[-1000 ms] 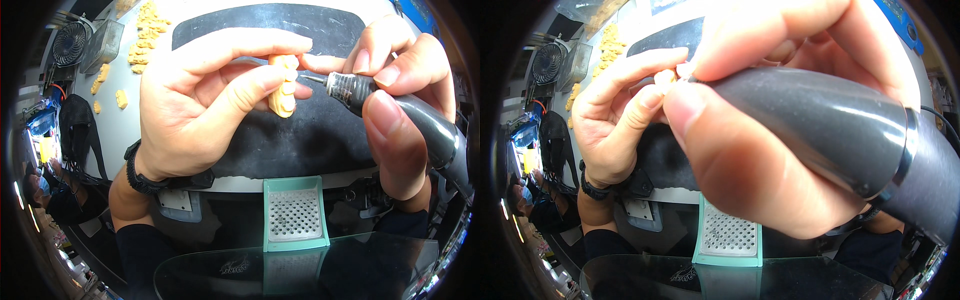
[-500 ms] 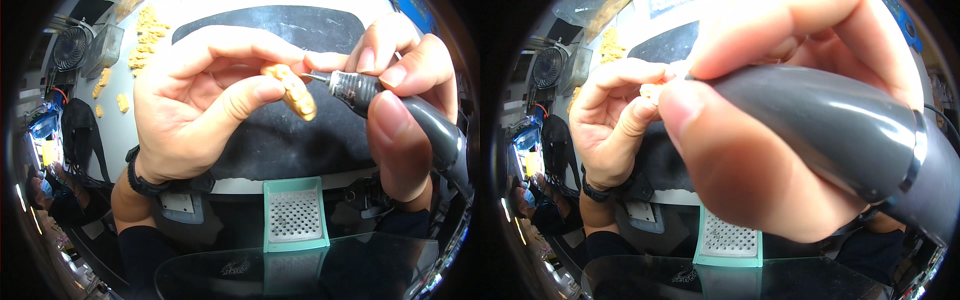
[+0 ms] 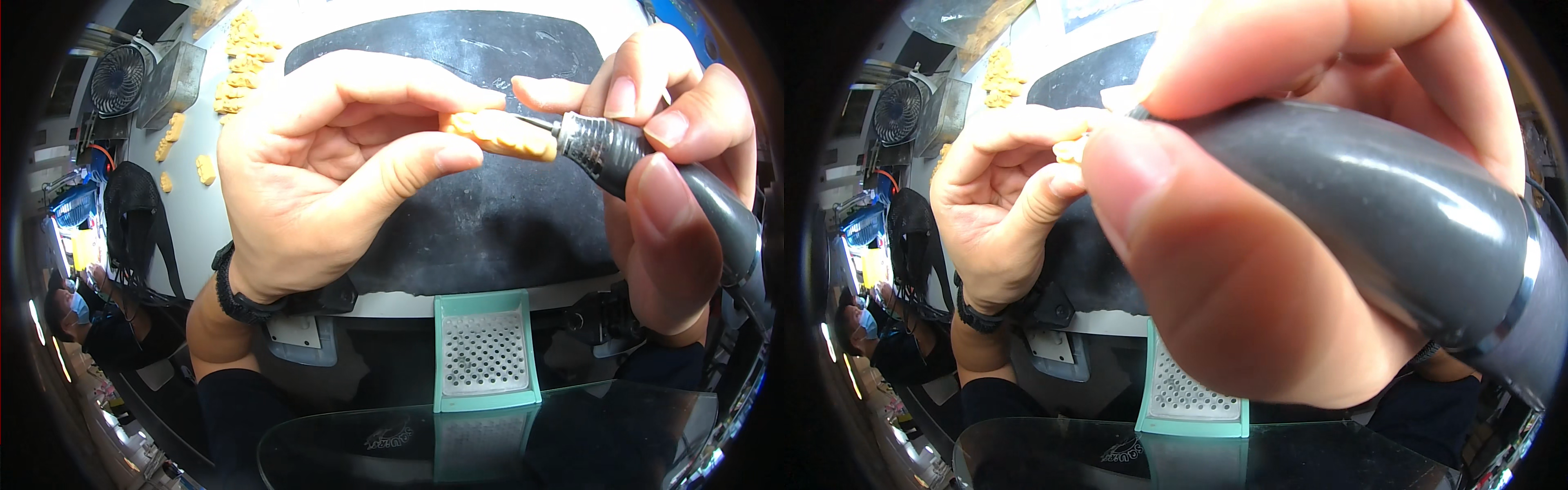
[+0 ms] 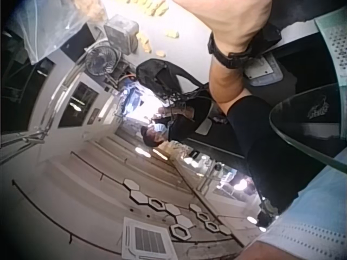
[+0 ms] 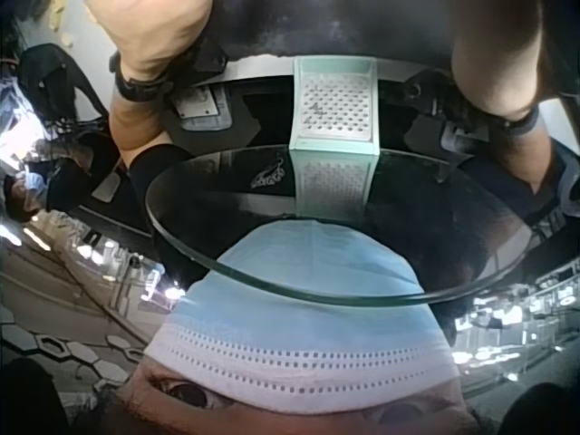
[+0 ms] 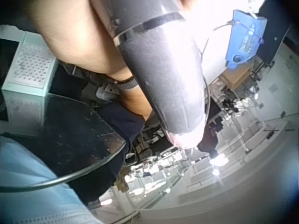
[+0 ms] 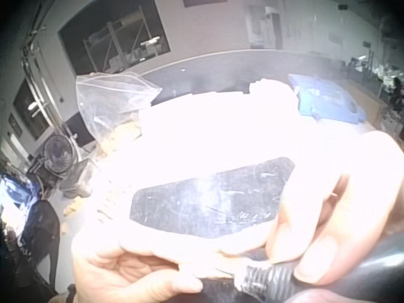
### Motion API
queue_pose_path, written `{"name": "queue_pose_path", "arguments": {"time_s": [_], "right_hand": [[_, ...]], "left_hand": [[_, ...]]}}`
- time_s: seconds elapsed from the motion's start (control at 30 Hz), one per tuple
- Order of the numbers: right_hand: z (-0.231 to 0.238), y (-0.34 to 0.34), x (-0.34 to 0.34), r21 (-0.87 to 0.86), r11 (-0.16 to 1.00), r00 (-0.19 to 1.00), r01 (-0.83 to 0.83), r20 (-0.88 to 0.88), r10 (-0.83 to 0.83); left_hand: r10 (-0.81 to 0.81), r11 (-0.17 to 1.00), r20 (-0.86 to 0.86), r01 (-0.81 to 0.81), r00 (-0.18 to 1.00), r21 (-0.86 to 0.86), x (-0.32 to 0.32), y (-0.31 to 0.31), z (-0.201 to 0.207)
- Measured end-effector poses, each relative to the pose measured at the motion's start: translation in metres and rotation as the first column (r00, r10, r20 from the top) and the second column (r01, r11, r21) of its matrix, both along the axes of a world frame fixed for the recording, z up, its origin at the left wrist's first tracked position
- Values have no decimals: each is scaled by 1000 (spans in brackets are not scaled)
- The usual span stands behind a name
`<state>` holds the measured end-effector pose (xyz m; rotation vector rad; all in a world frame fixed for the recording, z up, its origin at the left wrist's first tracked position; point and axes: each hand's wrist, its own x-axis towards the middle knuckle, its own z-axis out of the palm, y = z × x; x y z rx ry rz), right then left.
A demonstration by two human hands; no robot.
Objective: Using a rotary tool to polish and refine a dental bridge prosthetic at a dental lab workstation.
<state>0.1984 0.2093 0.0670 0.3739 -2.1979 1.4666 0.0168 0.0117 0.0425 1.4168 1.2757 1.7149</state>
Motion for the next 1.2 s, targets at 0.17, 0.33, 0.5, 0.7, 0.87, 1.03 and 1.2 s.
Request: {"name": "queue_pose_path", "arguments": {"time_s": [0.17, 0.33, 0.5, 0.7, 0.87, 1.03, 1.2], "right_hand": [[-1, 0, -3, -4, 1000, 1000, -1, -8, 1], [3, -15, -6, -94, 995, 999, 18, 42, -14], [-2, -21, -7, -81, 995, 998, 58, 7, -58], [-8, -10, -8, -66, 998, 1000, 24, -15, -26], [-2, -2, -10, -13, 1000, 1000, -25, 18, 26], [0, -7, -5, 2, 998, 997, 58, 50, -58], [-1, -13, -4, -76, 994, 996, 75, 54, -72]], "left_hand": [[27, 1000, -36, -26, 999, 15, 2, 0, 1], [79, 995, -26, -81, 996, -51, 7, 0, 7], [44, 995, 134, -32, 990, -92, 9, 2, 8], [-101, 983, 249, 135, 963, -124, -1, 1, 7], [-132, 979, 190, 158, 973, -132, -2, 1, 10], [-34, 974, 143, 64, 989, -216, 3, 1, 15], [-63, 960, 347, 151, 936, -235, 2, 0, 16]]}}
